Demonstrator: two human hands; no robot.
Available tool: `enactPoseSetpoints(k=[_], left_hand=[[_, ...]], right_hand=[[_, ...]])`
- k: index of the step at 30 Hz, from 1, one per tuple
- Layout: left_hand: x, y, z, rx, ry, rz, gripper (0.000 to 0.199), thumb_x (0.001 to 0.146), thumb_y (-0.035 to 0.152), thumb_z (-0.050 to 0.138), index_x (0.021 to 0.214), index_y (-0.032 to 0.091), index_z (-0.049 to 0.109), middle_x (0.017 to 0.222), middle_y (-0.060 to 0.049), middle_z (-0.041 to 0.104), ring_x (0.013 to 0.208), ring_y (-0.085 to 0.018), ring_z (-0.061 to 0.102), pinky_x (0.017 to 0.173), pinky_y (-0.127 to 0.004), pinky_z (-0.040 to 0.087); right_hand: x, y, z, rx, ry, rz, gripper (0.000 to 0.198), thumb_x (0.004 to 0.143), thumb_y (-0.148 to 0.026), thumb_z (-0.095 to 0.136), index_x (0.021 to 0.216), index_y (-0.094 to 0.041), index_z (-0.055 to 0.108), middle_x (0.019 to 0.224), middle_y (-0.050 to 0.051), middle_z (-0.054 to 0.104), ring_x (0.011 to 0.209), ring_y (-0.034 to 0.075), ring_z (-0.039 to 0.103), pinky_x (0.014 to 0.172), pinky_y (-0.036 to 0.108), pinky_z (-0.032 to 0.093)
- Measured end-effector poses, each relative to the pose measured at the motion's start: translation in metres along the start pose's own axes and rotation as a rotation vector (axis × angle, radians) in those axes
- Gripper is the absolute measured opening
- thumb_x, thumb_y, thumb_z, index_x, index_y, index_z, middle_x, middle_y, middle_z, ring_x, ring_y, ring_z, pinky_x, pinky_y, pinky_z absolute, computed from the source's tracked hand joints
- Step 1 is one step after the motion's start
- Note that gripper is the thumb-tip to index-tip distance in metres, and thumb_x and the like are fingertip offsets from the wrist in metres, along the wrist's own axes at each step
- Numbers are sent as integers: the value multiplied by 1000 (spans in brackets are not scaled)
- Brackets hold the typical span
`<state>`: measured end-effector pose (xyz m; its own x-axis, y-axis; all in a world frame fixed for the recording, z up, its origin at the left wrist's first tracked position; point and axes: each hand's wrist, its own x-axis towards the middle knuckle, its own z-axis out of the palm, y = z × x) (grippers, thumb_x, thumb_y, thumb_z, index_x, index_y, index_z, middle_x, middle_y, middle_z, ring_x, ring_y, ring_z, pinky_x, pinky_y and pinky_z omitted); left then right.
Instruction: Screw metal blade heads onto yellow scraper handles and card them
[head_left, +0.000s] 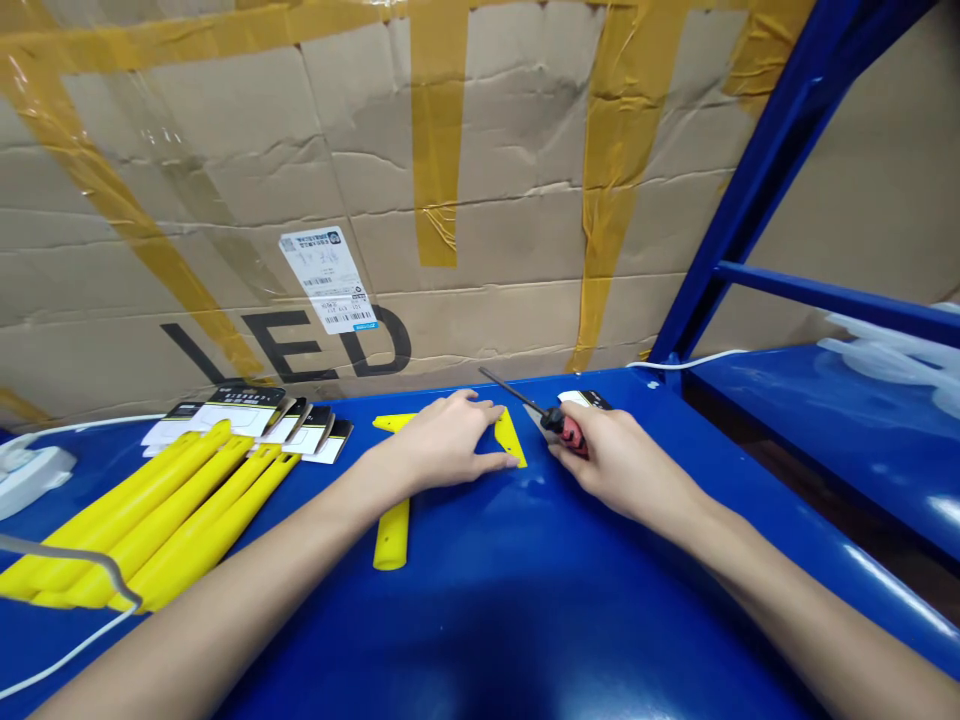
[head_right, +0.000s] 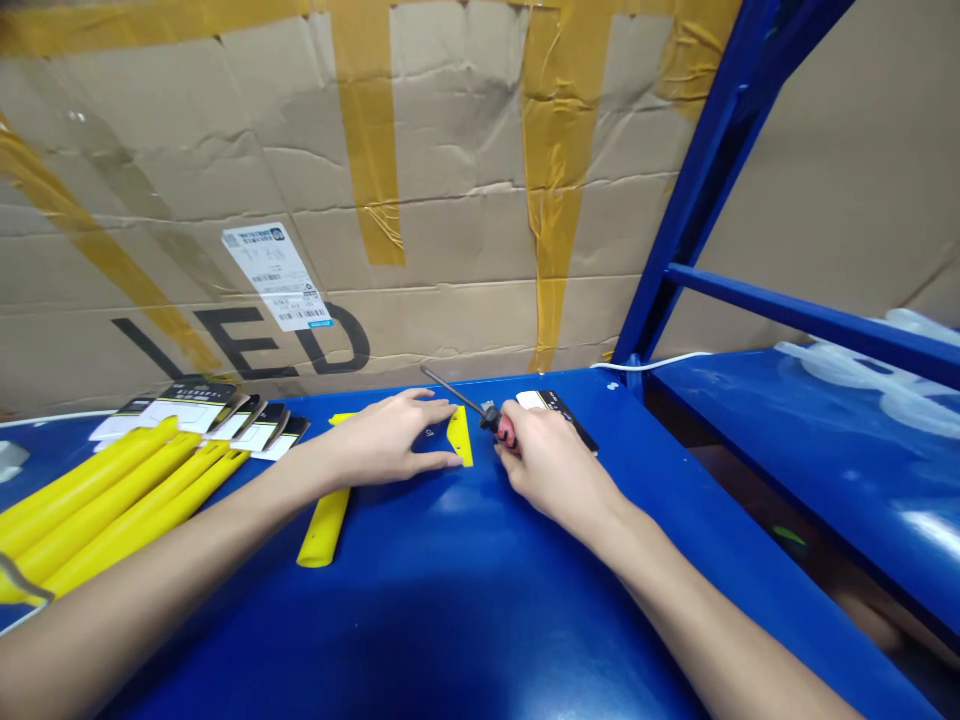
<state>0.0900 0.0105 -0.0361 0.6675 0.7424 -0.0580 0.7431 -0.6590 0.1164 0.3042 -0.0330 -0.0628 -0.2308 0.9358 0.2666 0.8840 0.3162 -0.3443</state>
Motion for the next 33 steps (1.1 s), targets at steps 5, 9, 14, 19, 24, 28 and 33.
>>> enactPoseSetpoints(k=[5,9,14,19,24,28,33], left_hand=[[-19,-18,-3,37,-72,30,76,87,63,59,142,11,55,150,-14,54,148,-38,30,118,-49,32],[-28,-15,7,76,-15,-17,78,91,64,53,146,9,51,152,-16,50,150,-41,23,117,-57,30],[-22,-14,18,93,56,-22,67,96,60,47,140,10,57,147,-15,56,148,-39,30,115,-56,35],[-11,-26,18,137,107,-33,63,97,55,48,139,8,58,142,-18,60,145,-40,35,111,-55,39],[-7,-33,17,150,154,-22,60,98,53,48,138,10,60,140,-18,61,142,-40,38,110,-54,40],[-19,-33,11,149,182,15,53,97,49,52,134,13,63,139,-16,62,141,-37,39,114,-49,37],[-55,-36,-1,87,337,-57,40,98,41,51,124,15,66,120,-13,66,119,-30,55,104,-45,46]], right_hand=[[-1,-9,11,-54,-46,38,19,86,-10,57,76,-22,47,73,4,58,64,18,52,61,28,33],[0,-10,18,-56,0,75,21,87,-10,55,75,-22,44,72,4,56,63,18,51,62,29,34],[1,-9,23,1,118,46,28,88,-16,57,72,-24,36,67,1,52,60,17,48,60,29,34],[0,-7,23,60,238,6,26,90,-26,58,72,-24,39,67,0,51,60,17,47,60,30,36],[-1,-9,22,104,243,-3,19,93,-31,54,76,-23,49,68,0,55,59,17,48,60,31,38],[-2,-13,16,159,246,31,19,92,-34,53,78,-23,50,68,2,59,60,18,52,60,32,39],[-6,-24,12,453,15,158,24,93,-43,52,81,-25,41,63,-2,57,54,17,56,53,30,43]])
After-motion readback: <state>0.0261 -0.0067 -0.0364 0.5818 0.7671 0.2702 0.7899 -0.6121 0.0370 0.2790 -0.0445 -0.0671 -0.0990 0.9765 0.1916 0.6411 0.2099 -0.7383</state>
